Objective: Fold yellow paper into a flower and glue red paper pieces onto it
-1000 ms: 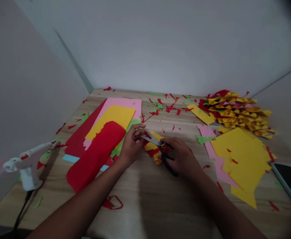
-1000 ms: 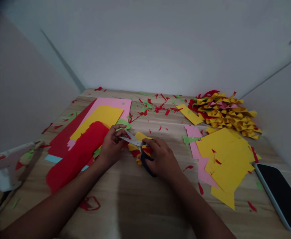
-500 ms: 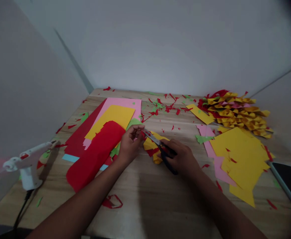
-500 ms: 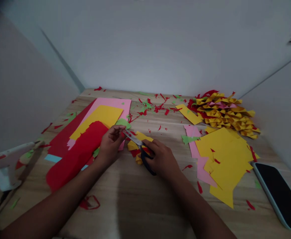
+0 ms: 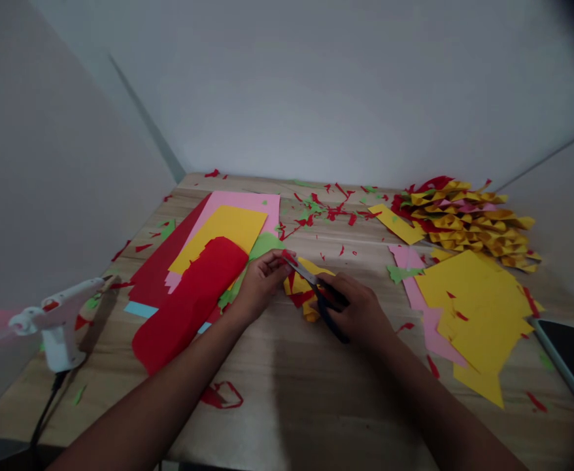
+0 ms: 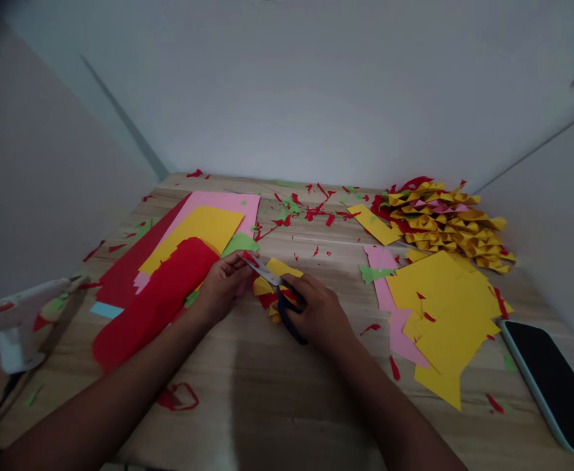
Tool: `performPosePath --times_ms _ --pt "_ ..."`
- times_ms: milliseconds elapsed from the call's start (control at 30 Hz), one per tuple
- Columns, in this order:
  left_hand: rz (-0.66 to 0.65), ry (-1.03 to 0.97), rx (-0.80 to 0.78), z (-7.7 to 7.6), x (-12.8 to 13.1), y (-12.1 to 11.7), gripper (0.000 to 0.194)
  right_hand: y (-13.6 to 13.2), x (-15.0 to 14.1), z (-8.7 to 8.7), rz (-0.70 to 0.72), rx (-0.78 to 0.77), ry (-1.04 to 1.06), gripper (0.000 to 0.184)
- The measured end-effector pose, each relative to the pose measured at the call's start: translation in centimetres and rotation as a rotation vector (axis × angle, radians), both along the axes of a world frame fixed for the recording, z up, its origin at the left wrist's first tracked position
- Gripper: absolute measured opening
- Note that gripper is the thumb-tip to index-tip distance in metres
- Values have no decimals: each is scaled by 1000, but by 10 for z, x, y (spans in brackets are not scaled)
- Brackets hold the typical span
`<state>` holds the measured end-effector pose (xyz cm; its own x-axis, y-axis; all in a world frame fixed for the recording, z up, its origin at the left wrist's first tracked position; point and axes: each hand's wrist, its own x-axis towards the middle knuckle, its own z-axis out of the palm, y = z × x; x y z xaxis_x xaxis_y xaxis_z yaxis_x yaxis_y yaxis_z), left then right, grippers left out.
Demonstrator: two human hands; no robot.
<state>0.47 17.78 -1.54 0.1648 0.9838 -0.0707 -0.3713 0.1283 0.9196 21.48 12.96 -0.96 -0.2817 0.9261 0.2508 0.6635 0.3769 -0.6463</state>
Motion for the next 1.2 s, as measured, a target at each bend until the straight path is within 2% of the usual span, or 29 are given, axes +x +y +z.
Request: performPosePath --times_ms 167,333,533,700,900,1033,1100,1200 --pt "48 39 -34 1 3 1 37 -1 -2 3 -39 -29 67 40" --pt "77 59 -14 6 5 -1 36 -2 -2 10 -49 -42 88 52" --pt "83 98 -11 0 4 -1 34 -2 -3 9 -5 -69 61 53" --pt "57 63 -8 0 6 -1 32 -1 -4 4 -29 -74 82 46" --pt "76 72 2 9 7 -2 36 1 1 -2 -20 -22 52 36" --pt "95 89 -4 12 7 -3 38 5 5 2 -136 57 56 34" --pt "115 73 -1 10 6 -2 37 7 9 7 -266 68 93 38" --pt "140 72 25 7 6 0 34 13 20 14 -451 5 151 43"
